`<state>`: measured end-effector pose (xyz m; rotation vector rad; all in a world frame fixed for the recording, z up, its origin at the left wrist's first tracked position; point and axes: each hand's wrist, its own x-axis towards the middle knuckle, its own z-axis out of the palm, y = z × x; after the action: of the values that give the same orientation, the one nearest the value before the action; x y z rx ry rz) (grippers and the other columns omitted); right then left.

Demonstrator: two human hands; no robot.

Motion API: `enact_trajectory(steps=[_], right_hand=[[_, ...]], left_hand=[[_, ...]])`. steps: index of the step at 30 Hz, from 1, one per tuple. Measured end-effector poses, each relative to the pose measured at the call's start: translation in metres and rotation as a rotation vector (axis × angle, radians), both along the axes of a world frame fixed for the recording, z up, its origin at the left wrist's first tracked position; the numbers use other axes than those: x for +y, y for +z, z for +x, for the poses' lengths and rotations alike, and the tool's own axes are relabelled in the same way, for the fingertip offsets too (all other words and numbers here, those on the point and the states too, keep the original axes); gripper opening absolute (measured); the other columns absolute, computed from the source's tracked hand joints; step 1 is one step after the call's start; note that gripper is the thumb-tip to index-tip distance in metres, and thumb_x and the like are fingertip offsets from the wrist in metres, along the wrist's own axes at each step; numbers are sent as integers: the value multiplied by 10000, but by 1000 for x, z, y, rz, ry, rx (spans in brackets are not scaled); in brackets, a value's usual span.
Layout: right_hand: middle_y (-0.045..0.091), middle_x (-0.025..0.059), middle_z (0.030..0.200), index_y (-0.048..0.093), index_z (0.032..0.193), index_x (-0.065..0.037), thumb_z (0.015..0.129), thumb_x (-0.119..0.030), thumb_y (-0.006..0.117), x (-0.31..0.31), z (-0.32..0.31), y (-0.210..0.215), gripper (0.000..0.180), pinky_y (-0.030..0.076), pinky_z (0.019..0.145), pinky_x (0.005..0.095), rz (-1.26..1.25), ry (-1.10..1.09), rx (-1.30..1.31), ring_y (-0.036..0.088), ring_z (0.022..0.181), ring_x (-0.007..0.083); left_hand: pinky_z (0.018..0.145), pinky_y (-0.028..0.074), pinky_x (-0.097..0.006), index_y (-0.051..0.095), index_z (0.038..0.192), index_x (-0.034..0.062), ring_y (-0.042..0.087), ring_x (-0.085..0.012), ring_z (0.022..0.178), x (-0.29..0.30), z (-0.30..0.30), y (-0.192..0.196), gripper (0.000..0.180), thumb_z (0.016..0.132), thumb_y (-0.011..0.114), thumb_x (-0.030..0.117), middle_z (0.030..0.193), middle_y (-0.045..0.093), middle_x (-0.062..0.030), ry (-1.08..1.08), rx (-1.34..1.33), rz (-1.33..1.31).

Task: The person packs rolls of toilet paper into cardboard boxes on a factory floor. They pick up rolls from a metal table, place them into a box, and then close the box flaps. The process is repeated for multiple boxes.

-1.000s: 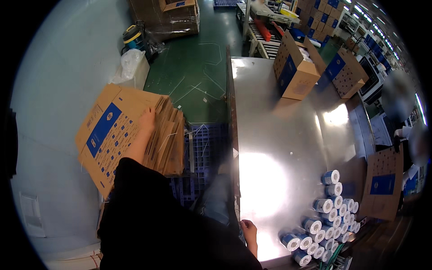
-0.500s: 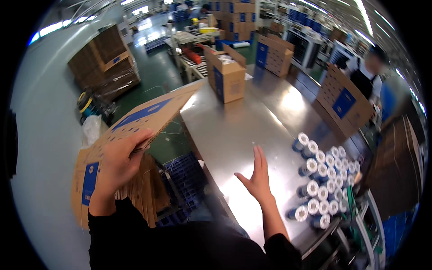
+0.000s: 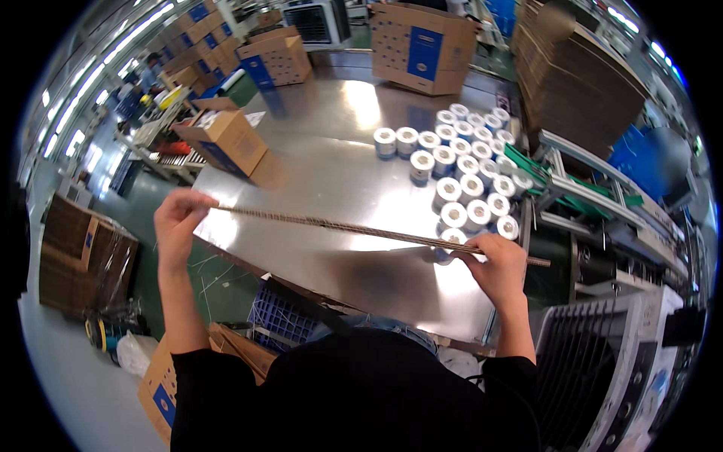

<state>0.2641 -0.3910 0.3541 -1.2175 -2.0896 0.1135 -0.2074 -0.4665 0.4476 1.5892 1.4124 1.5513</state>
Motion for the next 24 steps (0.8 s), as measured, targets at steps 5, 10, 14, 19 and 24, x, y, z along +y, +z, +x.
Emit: enact_trajectory(steps=[5,10,14,19,24], right_hand=[[604,63,653,638,750,-91,649,-250,814,-34,5,-7,257,448,513,351,-54,-137,-138,604,606,262],[593,70,670,622,897,-95,742,-373,737,-21,-10,-24,338,458,559,385,-132,-189,-326,617,658,276],[651,105,763,609,1044,-81,822,-549,596,10,-13,-5,518,482,654,416,-285,-181,-275,645,750,303],[674,181,860,584,1156,-30,804,-674,535,51,8,0,736,491,772,435,-496,-37,-295,648,848,358],[659,208,823,671,858,15,805,-607,588,65,64,5,630,507,730,431,-568,-51,-468,636,809,385]], left_hand=[[1013,380,-393,643,1101,130,499,-293,1149,73,57,-51,466,678,691,-60,1172,553,-85,225,747,257],[1109,207,-541,567,1207,100,348,-351,1322,82,100,-149,461,756,666,95,1369,426,-125,88,1085,290],[1113,199,-531,489,1264,59,341,-344,1337,63,98,-174,537,745,622,91,1350,444,-135,157,993,289],[912,376,-407,646,808,105,501,-274,1021,56,87,-174,287,632,501,-69,951,529,-72,202,817,479],[857,391,-354,563,522,81,531,-263,965,64,93,-132,163,567,529,-71,627,511,-30,64,583,351]])
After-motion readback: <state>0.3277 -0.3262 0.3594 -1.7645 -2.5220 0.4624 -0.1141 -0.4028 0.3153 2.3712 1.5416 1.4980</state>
